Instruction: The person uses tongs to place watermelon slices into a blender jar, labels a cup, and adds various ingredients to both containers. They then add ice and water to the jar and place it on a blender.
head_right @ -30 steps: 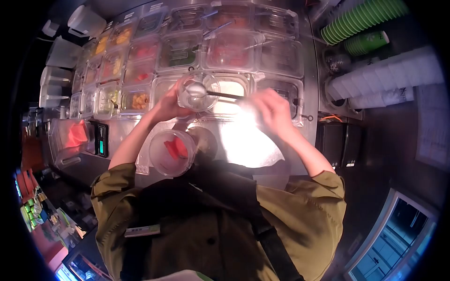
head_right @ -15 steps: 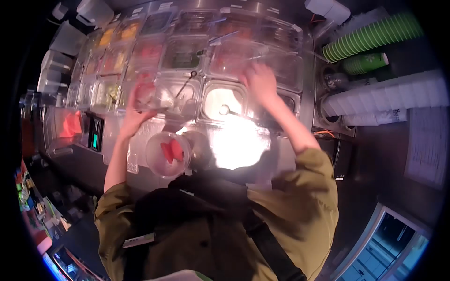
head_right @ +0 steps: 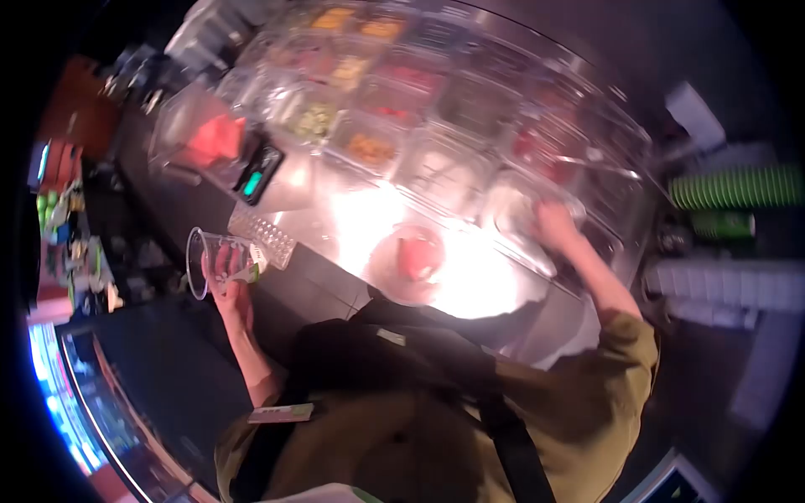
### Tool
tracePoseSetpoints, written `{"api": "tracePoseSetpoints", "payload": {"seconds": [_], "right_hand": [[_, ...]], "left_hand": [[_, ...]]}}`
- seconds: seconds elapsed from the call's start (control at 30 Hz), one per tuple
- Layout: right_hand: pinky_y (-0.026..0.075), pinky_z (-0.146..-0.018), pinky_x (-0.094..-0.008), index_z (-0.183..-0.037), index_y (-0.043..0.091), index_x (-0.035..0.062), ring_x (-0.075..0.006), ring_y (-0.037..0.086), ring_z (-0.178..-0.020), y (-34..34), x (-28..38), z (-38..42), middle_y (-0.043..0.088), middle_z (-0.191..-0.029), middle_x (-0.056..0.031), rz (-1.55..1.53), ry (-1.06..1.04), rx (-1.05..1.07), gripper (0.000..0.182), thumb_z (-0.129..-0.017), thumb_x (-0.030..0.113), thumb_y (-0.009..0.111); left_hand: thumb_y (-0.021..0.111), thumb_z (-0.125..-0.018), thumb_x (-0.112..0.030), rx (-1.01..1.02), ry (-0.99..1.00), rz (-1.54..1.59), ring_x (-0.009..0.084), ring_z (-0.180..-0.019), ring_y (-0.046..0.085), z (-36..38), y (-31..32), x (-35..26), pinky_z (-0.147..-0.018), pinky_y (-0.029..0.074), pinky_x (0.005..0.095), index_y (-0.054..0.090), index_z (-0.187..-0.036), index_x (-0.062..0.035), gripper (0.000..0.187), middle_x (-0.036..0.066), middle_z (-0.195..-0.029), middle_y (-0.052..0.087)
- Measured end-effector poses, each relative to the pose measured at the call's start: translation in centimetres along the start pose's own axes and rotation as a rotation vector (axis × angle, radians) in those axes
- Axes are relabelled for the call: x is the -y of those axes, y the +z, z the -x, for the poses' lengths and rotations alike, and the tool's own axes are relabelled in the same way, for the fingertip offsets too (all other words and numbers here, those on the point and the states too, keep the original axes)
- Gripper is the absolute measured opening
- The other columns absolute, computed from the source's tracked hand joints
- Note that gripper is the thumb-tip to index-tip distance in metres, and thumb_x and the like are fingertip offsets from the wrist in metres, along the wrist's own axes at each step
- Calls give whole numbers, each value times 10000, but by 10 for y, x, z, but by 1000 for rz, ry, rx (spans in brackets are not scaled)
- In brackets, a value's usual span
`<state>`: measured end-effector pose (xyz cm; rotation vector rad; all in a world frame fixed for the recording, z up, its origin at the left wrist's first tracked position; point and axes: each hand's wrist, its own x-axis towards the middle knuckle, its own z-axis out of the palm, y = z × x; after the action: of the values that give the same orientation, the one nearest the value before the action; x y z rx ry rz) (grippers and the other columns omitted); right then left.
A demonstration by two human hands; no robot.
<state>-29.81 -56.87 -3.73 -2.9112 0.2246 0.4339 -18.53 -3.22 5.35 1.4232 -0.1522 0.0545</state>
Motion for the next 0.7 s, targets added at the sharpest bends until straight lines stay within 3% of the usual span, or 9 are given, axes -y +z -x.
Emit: {"api": "tracePoseSetpoints", "payload": {"seconds": [0.03, 0.1, 0.17, 0.23, 0.33, 0.43, 0.63, 0.67, 0.7], "right_hand": [[441, -725, -423, -867, 550, 2, -347, 536, -824, 15, 1, 3, 534, -903, -174, -51, -68, -120, 287, -620, 133, 610], [441, -767, -402, -923, 585, 28, -321, 550, -883, 6, 17, 0, 554, -942, -156, -87, 44, 12, 339, -643, 205, 659], [438, -789, -382, -1006, 584, 65, -321, 540, -926, -25, 17, -10, 546, -1039, -141, -30, -48, -31, 435, -641, 273, 698], [458, -752, -379, -1031, 573, 100, -301, 552, -898, -82, 25, -37, 551, -1034, -118, 78, -138, -110, 427, -646, 238, 696], [478, -678, -390, -1003, 564, 73, -313, 579, -800, -197, 108, -85, 557, -940, -146, 162, -85, -237, 328, -683, 135, 607], [448, -667, -398, -886, 563, 41, -324, 551, -784, -272, 225, -159, 553, -826, -133, 278, -316, -341, 216, -731, 188, 595], [455, -634, -379, -878, 575, 51, -289, 568, -752, -257, 435, -373, 570, -834, -113, 315, -559, -339, 186, -735, 168, 601], [462, -671, -370, -855, 587, 60, -283, 568, -804, -253, 475, -408, 575, -861, -112, 348, -417, -171, 173, -732, 180, 582], [459, -684, -376, -847, 593, 60, -282, 564, -819, -230, 497, -450, 572, -861, -122, 230, -441, -81, 179, -727, 191, 578]], "left_hand": [[721, -670, -297, -36, 17, 23, 315, -1204, 314, 0, -12, -2, -935, 339, 443, 172, -1343, -143, 882, 142, -1294, 304], [661, -737, -229, -128, 90, 55, 322, -1205, 313, -10, -46, -8, -944, 325, 454, 178, -1340, -150, 776, 142, -1280, 310], [636, -758, -199, -267, 150, 53, 321, -1206, 311, -31, -75, -19, -945, 322, 460, 181, -1340, -164, 740, 143, -1273, 315], [612, -771, -98, -404, 161, 87, 279, -1182, 343, -60, -108, -33, -906, 368, 418, 193, -1328, -163, 699, 126, -1264, 323], [579, -793, -49, -588, 213, -39, 259, -1146, 377, -126, -162, -41, -888, 374, 434, 209, -1310, -172, 648, 128, -1275, 323], [582, -793, -54, -614, 249, 15, 259, -1133, 389, -222, -211, -40, -889, 365, 442, 204, -1311, -174, 652, 131, -1263, 346], [620, -743, -20, -193, 265, -20, 253, -1122, 403, -445, -273, 46, -896, 368, 384, 180, -1324, -146, 739, 170, -1260, 356], [631, -728, -17, -115, 191, 18, 250, -1119, 405, -465, -273, 64, -883, 381, 369, 168, -1331, -143, 771, 177, -1259, 355], [643, -714, -14, -41, 97, 49, 246, -1116, 407, -473, -275, 78, -871, 394, 354, 155, -1337, -140, 802, 184, -1258, 353]]}}
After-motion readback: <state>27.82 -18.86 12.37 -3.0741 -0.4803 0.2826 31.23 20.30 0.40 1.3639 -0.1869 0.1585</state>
